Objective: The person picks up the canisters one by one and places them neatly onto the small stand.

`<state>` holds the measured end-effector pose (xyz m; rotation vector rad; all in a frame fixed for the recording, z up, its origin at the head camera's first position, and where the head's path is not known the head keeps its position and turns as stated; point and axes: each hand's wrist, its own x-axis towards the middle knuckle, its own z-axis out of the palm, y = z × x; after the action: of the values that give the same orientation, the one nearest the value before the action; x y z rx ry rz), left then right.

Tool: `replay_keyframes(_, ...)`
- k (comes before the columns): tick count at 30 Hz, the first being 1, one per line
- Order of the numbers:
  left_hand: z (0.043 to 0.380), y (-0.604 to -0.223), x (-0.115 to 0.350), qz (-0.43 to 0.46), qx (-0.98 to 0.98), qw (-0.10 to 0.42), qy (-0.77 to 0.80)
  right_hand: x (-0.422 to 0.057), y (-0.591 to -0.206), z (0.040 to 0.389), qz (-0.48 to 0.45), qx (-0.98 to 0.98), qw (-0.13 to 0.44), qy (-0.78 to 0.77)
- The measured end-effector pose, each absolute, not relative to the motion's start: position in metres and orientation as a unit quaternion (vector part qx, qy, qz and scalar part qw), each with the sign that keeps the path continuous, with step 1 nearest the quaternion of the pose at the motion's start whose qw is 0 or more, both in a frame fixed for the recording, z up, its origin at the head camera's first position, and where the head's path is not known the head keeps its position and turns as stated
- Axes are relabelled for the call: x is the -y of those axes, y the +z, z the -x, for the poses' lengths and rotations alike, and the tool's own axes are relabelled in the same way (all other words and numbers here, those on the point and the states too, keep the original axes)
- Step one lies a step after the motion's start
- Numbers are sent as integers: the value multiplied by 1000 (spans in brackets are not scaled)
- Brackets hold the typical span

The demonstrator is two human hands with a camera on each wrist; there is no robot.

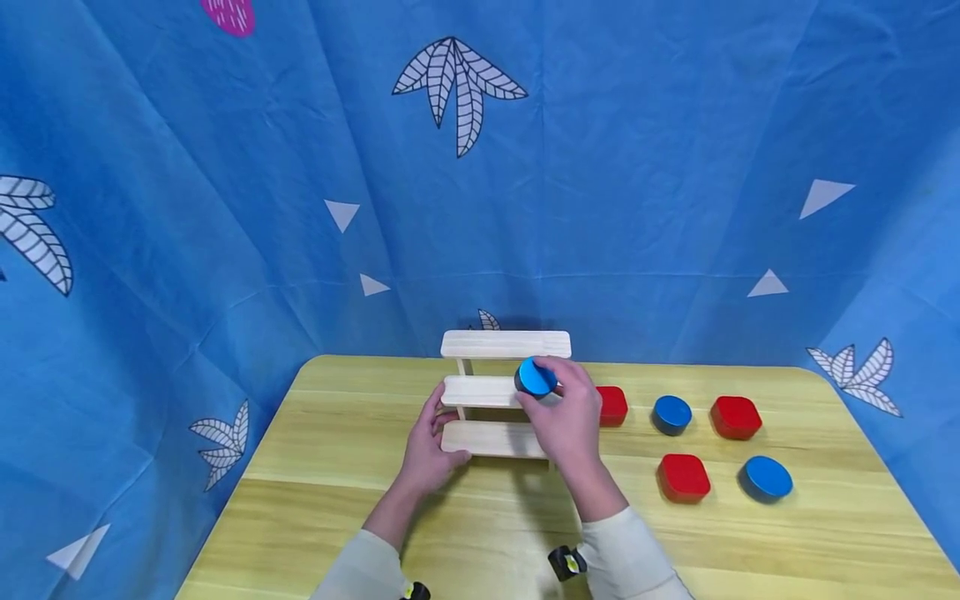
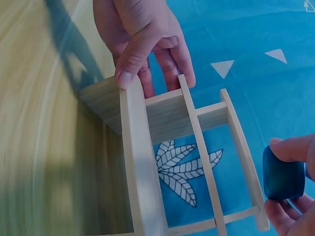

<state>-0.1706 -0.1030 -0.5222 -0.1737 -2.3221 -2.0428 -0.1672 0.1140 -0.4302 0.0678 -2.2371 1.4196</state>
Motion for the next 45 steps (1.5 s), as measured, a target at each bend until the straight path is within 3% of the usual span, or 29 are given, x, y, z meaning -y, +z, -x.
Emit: replay_keyframes(45,167,-520,105,57,767,23,-639,-83,-422,201,-53,814,250,522)
